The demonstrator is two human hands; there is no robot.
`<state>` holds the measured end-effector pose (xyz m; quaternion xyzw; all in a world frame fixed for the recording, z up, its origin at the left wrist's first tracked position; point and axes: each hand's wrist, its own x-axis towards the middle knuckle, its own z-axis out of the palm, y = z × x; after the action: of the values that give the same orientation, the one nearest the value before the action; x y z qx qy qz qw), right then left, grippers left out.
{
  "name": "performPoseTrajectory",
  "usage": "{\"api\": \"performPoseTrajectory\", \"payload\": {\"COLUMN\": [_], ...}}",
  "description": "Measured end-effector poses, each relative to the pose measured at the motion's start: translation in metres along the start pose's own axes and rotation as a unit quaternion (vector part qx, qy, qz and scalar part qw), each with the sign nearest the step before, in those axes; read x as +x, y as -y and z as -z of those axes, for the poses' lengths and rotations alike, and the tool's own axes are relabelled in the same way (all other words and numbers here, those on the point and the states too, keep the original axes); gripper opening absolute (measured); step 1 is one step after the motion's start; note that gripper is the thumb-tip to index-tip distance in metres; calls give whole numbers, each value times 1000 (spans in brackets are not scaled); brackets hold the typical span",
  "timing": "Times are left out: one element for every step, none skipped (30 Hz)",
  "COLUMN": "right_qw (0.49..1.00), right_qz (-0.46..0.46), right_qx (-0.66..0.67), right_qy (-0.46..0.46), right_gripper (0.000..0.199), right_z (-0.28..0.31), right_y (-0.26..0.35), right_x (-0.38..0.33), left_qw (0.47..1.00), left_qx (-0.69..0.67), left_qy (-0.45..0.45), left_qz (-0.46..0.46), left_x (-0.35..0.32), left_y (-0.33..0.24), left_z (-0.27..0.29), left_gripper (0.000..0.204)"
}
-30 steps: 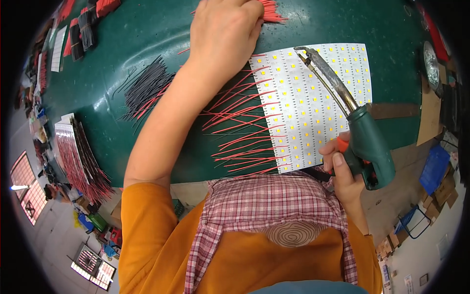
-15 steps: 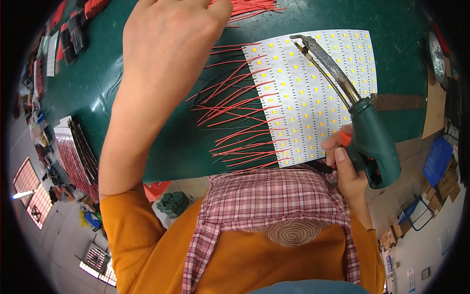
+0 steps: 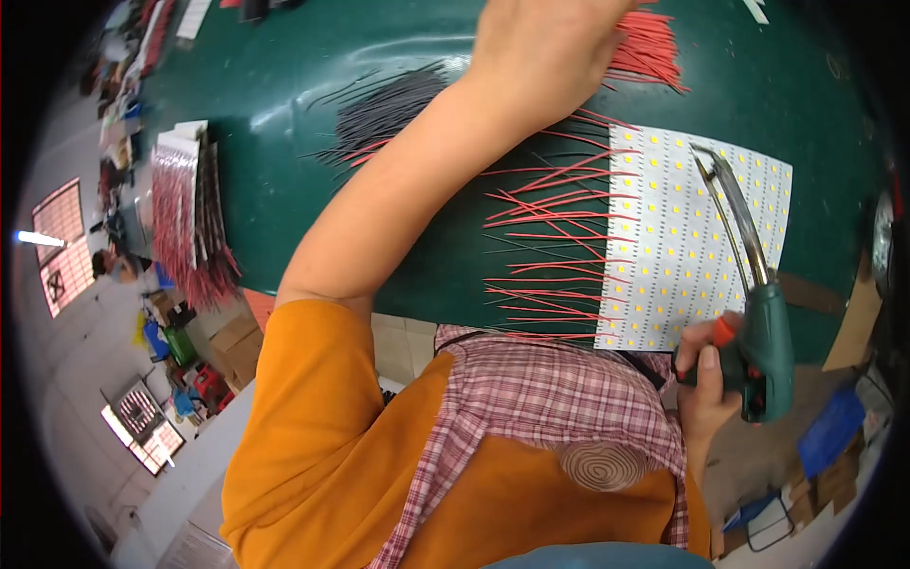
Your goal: Soldering red and black wires to an LED panel at a factory workstation.
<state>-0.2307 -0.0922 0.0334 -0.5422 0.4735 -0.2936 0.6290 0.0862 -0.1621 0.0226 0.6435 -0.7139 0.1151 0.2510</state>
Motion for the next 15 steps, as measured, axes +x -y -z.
{"api": "performPoseTrajectory", "payload": {"right_qw": [1000,1000,1000,999,999,999,999,999,999,999,999,999,998,998,998], "right_qz": [18,21,23,27,35,39,23,22,25,31,37,41,47,51,48], "right_qx": [4,6,13,20,23,26,33,37,38,36,35,35,36,36,37], "right_qy": [-3,-5,-10,-10,-5,-5,-9,-14,-17,-9,3,1,3,4,-2], "right_gripper": [39,39,39,38,38,38,38,38,38,37,37,37,37,37,37], "right_z": [0,1,2,2,3,2,2,1,1,1,2,1,1,-1,-2], "right_y": [2,0,-3,-5,-9,-11,-14,-14,-15,-15,-16,-17,-17,-19,-21], "right_x": [3,4,5,5,6,5,12,11,9,7,6,4,2,-2,-5], "left_qw": [999,995,995,990,978,975,971,972,969,966,965,966,967,968,969], "left_qx": [-17,-38,-7,76,97,96,73,72,65,57,52,52,75,98,95], "left_qy": [-14,-24,-29,19,74,89,128,125,141,158,153,150,152,156,155], "left_qz": [42,84,100,121,170,178,191,187,191,195,206,204,188,172,169], "left_x": [-2,-9,-19,-50,-66,-86,-98,-100,-102,-103,-104,-104,-103,-104,-104], "left_y": [4,12,29,63,70,77,85,77,67,60,57,57,60,61,62], "left_z": [11,24,34,42,60,69,64,68,70,70,68,67,65,63,63], "left_gripper": [10,10,9,19,23,25,28,28,27,26,24,24,22,19,19]}}
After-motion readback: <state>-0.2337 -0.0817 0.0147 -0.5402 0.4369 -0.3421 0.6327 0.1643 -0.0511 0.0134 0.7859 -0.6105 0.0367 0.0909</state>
